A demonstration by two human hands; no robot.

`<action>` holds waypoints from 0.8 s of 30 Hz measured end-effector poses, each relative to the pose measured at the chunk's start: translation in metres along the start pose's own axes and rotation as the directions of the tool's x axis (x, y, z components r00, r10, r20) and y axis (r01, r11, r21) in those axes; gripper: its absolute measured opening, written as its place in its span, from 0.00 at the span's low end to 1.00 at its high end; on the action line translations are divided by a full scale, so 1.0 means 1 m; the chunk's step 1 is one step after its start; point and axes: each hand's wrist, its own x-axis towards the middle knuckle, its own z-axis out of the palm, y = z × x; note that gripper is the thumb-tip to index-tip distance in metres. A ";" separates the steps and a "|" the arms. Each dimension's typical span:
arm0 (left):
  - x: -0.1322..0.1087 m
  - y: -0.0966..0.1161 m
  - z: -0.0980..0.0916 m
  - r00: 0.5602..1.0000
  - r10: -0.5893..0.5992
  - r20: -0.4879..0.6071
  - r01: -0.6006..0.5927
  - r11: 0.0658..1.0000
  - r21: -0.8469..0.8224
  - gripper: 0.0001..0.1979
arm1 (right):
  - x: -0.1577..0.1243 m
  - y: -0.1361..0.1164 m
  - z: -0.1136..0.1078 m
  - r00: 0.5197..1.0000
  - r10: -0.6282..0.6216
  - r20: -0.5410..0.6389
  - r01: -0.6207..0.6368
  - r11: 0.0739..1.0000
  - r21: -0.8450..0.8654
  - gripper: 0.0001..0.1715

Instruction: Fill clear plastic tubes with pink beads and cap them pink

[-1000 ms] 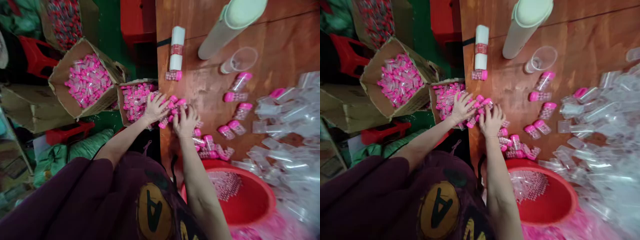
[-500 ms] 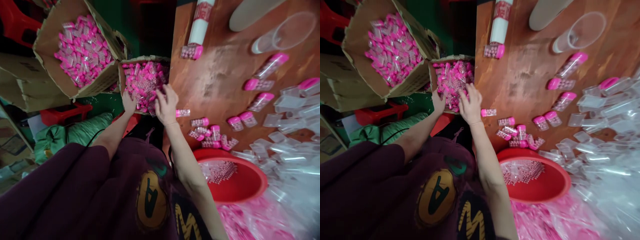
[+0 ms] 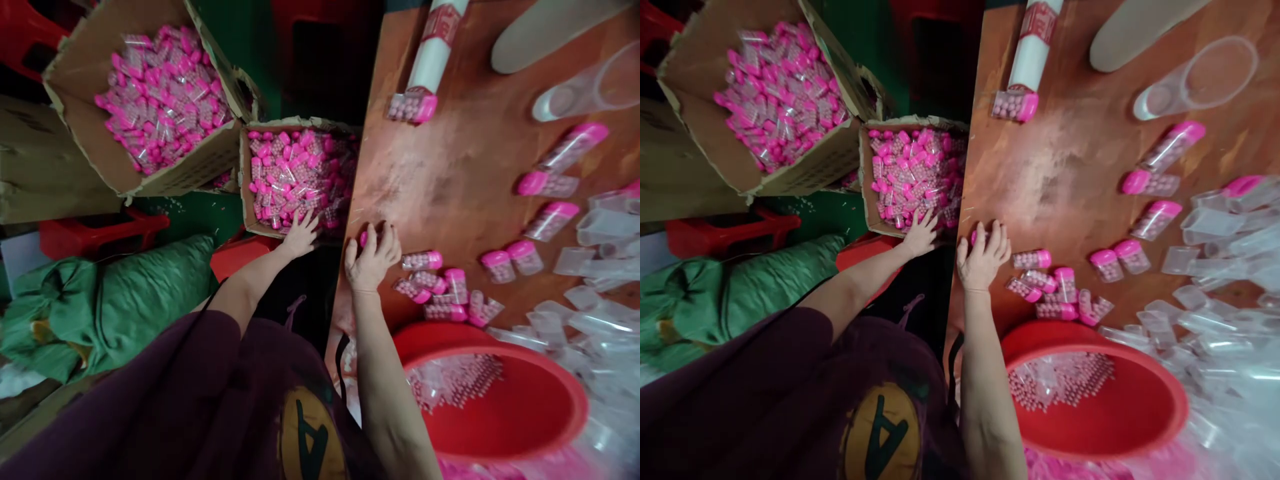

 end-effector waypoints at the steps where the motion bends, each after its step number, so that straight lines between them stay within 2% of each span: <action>1: 0.002 -0.007 0.002 1.000 0.013 -0.010 -0.013 1.000 0.000 0.29 | 0.001 0.001 0.001 1.000 -0.007 -0.021 0.007 1.000 -0.009 0.33; 5: -0.007 -0.034 0.012 0.994 0.029 -0.107 -0.032 0.999 -0.031 0.28 | 0.005 0.006 0.003 0.996 -0.035 -0.078 0.031 0.998 -0.047 0.32; 8: -0.021 -0.059 0.019 0.971 -0.095 -0.219 0.078 0.993 -0.086 0.26 | 0.008 0.006 0.003 0.996 -0.040 -0.083 0.035 0.997 -0.062 0.32; 9: -0.026 -0.069 0.020 0.951 -0.175 -0.256 0.150 0.982 -0.114 0.25 | 0.008 0.006 0.003 0.996 -0.040 -0.082 0.034 0.997 -0.066 0.32; 12: -0.036 -0.098 0.017 0.854 -0.397 -0.336 0.340 0.915 -0.219 0.24 | 0.010 0.005 0.002 0.996 -0.036 -0.078 0.030 0.996 -0.084 0.32; 15: -0.030 -0.106 0.007 0.795 -0.469 -0.385 0.371 0.878 -0.303 0.26 | 0.011 0.005 0.000 0.995 -0.043 -0.087 0.035 0.995 -0.097 0.32; 17: -0.012 -0.092 -0.002 0.784 -0.454 -0.424 0.337 0.884 -0.324 0.28 | 0.011 0.004 -0.001 0.994 -0.054 -0.096 0.045 0.994 -0.095 0.32; 19: 0.016 -0.069 -0.010 0.825 -0.345 -0.447 0.229 0.928 -0.292 0.30 | 0.011 0.005 -0.002 0.994 -0.055 -0.091 0.046 0.994 -0.097 0.32; 21: 0.047 -0.047 -0.019 0.888 -0.152 -0.434 0.056 0.972 -0.227 0.31 | 0.011 0.005 -0.003 0.996 -0.045 -0.077 0.036 0.993 -0.110 0.31; 23: 0.075 -0.037 -0.026 0.912 -0.020 -0.409 -0.063 0.980 -0.190 0.32 | 0.011 0.006 -0.004 0.997 -0.038 -0.065 0.030 0.992 -0.123 0.31; 24: 0.085 -0.037 -0.029 0.914 -0.003 -0.405 -0.082 0.978 -0.193 0.33 | 0.011 0.007 -0.005 0.997 -0.039 -0.061 0.031 0.992 -0.126 0.31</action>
